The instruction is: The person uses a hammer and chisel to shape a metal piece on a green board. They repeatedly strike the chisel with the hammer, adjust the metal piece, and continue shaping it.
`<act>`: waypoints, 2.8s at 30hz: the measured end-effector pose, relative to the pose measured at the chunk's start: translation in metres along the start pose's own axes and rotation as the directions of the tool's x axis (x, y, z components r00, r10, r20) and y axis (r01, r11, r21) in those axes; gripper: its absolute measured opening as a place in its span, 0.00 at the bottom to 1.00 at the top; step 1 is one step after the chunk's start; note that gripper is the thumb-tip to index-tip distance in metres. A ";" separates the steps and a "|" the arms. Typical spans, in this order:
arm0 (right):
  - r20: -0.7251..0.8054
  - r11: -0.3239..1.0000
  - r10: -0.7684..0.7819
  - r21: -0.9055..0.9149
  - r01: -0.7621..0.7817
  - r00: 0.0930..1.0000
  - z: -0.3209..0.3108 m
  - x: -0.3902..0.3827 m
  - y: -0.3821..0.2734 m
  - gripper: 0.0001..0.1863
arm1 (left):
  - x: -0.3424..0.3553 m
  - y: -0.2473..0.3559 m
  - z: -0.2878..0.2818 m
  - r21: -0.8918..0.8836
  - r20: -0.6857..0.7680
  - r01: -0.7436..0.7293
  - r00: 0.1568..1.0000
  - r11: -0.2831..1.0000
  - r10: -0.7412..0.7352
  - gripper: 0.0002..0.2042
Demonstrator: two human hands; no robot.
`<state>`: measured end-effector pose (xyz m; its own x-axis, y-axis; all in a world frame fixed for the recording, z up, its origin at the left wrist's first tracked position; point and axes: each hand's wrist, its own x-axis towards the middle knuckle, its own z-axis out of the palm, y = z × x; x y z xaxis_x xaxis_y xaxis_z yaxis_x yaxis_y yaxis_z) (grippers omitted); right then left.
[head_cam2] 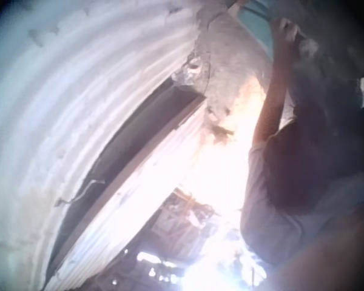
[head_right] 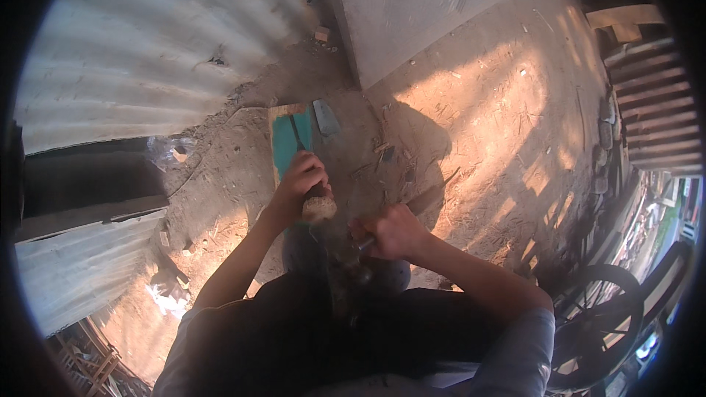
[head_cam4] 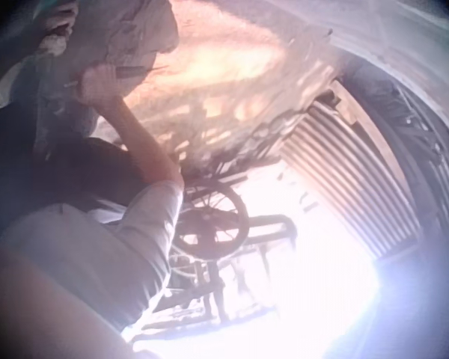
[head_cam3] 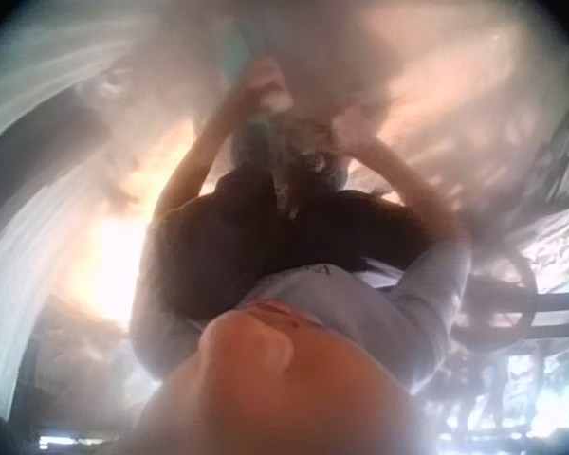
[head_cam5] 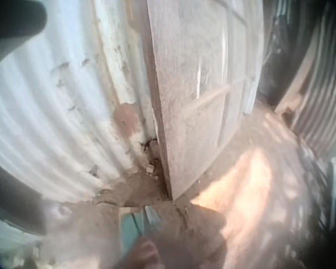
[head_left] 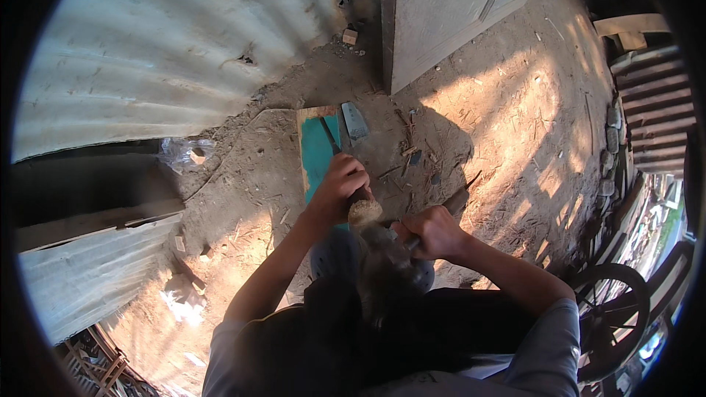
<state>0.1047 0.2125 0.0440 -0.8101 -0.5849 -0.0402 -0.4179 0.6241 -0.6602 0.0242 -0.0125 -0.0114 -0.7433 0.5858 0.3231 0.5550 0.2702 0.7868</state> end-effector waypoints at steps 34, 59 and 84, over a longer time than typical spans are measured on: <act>-0.113 0.990 -0.137 0.030 0.141 0.984 -0.011 -0.024 -0.007 0.11 | -0.005 0.002 0.013 0.038 0.082 -0.039 0.996 0.999 0.035 0.13; 0.126 0.971 0.005 0.238 -0.035 0.992 -0.007 -0.028 0.002 0.15 | 0.004 0.006 0.005 0.036 0.018 -0.014 1.000 0.999 0.013 0.14; 0.052 0.981 0.029 0.188 -0.038 0.998 -0.010 -0.004 -0.025 0.08 | -0.006 0.001 0.010 -0.007 -0.093 -0.067 0.993 0.998 0.066 0.12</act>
<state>0.1150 0.2042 0.0681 -0.7992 -0.5930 -0.0985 -0.3017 0.5375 -0.7874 0.0330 -0.0082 -0.0176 -0.7366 0.5285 0.4219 0.6009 0.2253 0.7669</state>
